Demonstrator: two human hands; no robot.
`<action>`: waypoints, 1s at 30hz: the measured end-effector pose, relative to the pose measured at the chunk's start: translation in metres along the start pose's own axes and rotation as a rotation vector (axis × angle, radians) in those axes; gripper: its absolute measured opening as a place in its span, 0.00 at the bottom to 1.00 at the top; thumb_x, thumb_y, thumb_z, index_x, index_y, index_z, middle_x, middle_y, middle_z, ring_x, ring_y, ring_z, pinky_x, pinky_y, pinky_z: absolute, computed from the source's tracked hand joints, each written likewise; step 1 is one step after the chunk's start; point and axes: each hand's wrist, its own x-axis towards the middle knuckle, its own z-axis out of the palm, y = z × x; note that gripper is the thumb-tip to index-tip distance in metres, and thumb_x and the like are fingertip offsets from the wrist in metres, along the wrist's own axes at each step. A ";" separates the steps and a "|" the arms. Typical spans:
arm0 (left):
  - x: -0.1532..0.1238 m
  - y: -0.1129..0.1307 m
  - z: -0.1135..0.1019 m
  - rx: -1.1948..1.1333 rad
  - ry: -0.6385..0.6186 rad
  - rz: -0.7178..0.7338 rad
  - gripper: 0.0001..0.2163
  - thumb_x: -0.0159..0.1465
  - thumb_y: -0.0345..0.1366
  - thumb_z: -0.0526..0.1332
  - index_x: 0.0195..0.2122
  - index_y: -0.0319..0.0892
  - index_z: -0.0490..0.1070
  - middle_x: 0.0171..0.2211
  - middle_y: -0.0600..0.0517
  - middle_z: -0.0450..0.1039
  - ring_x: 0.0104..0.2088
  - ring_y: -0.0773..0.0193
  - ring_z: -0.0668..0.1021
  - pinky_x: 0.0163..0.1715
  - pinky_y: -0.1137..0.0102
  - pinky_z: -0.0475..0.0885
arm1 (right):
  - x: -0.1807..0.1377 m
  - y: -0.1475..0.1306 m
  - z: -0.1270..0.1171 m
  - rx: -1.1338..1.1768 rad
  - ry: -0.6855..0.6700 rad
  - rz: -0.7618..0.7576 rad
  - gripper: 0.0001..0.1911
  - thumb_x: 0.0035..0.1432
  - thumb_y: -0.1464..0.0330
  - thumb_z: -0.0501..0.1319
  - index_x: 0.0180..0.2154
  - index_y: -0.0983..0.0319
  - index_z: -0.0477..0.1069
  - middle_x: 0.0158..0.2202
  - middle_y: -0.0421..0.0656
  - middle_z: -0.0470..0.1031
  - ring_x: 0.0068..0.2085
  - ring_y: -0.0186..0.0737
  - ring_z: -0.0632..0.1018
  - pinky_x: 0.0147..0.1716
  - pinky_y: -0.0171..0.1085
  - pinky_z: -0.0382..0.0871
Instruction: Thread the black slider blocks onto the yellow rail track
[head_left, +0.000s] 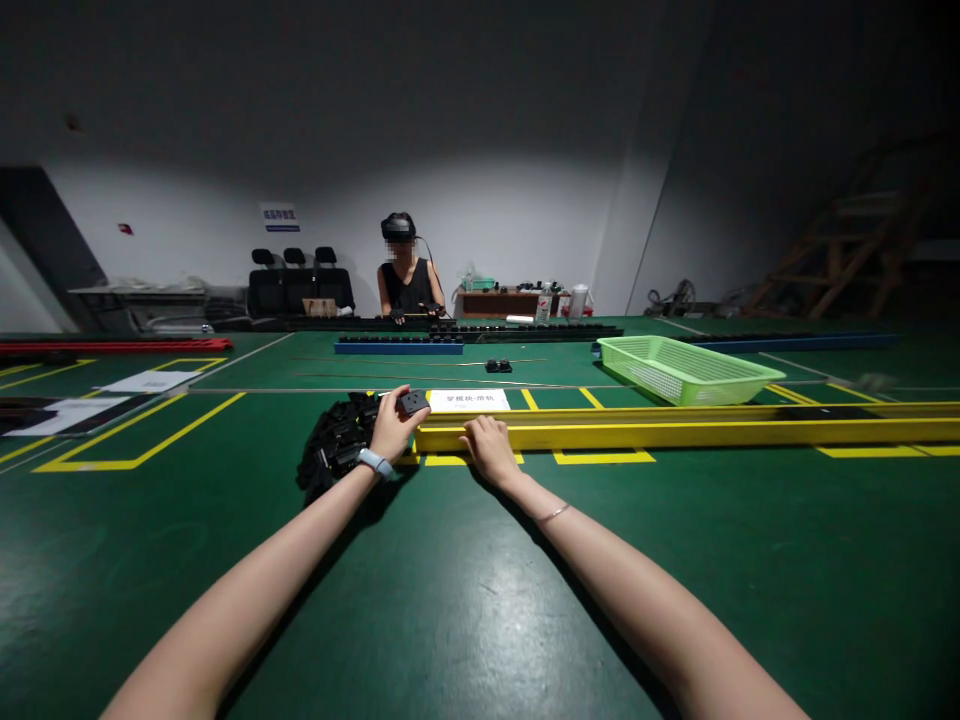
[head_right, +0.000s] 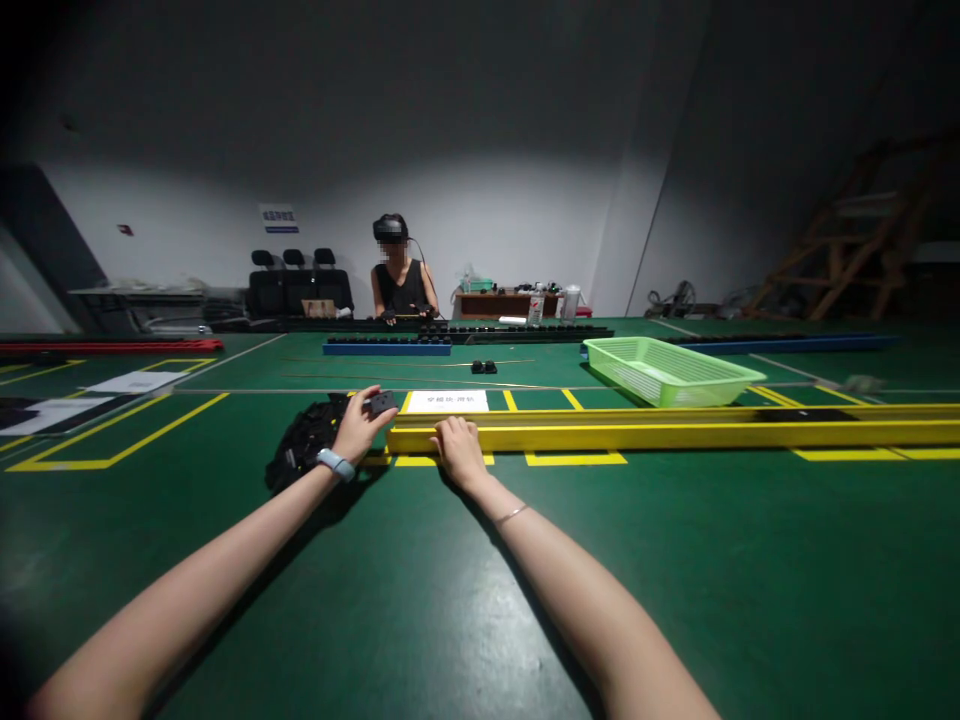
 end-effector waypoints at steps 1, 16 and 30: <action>0.000 -0.007 0.008 -0.044 0.006 -0.023 0.28 0.54 0.46 0.63 0.55 0.46 0.59 0.56 0.42 0.59 0.51 0.55 0.72 0.52 0.60 0.67 | 0.000 0.002 0.000 -0.005 0.000 0.002 0.09 0.63 0.64 0.52 0.41 0.60 0.67 0.40 0.46 0.69 0.41 0.43 0.67 0.41 0.40 0.57; -0.019 -0.043 0.022 -0.290 -0.246 -0.299 0.31 0.53 0.43 0.66 0.56 0.48 0.56 0.57 0.40 0.62 0.51 0.54 0.73 0.51 0.57 0.68 | -0.027 0.036 -0.031 -0.035 -0.007 0.003 0.11 0.63 0.62 0.52 0.42 0.60 0.67 0.39 0.45 0.70 0.41 0.41 0.68 0.41 0.39 0.56; -0.018 -0.032 0.019 -0.413 -0.269 -0.426 0.32 0.48 0.38 0.70 0.53 0.45 0.60 0.56 0.40 0.63 0.56 0.53 0.69 0.56 0.57 0.63 | -0.027 0.036 -0.026 -0.033 -0.025 0.006 0.12 0.64 0.63 0.51 0.43 0.61 0.67 0.39 0.46 0.70 0.41 0.43 0.67 0.42 0.40 0.54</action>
